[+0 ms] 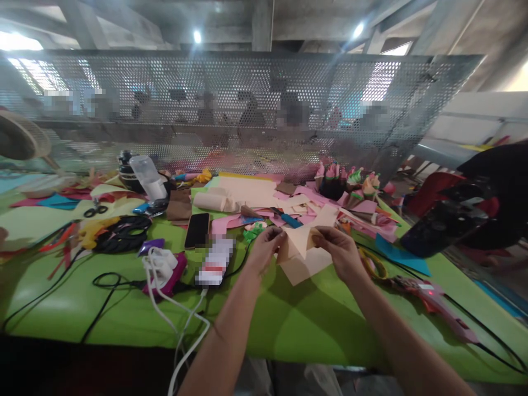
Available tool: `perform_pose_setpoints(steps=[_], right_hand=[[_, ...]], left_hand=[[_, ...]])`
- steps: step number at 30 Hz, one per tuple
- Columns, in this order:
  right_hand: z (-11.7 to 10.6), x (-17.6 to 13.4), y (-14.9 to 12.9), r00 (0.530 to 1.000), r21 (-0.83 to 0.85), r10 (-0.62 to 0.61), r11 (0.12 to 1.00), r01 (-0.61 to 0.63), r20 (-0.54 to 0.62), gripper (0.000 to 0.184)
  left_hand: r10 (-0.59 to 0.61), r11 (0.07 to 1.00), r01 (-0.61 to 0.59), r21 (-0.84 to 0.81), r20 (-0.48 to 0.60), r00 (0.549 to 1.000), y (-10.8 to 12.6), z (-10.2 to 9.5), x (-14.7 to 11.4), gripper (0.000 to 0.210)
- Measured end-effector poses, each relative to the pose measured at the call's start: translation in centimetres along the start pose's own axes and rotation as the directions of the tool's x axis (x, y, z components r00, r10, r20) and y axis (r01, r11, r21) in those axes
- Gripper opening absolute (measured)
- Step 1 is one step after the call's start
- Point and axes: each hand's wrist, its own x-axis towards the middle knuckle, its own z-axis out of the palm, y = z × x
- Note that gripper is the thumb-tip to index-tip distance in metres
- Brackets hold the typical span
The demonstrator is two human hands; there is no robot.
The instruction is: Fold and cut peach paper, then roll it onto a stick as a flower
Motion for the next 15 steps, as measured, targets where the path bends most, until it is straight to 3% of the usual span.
perform_pose_setpoints(steps=[7, 15], right_hand=[[-0.67, 0.29, -0.59, 0.996, 0.077, 0.076, 0.994, -0.072, -0.045, 0.033], [-0.85, -0.01, -0.5, 0.996, 0.104, 0.084, 0.991, -0.087, 0.025, 0.022]], left_hand=[[0.076, 0.994, -0.091, 0.067, 0.206, 0.976, 0.67, 0.15, -0.21, 0.049], [0.059, 0.994, -0.078, 0.081, 0.213, 0.975, 0.85, 0.23, -0.28, 0.042]])
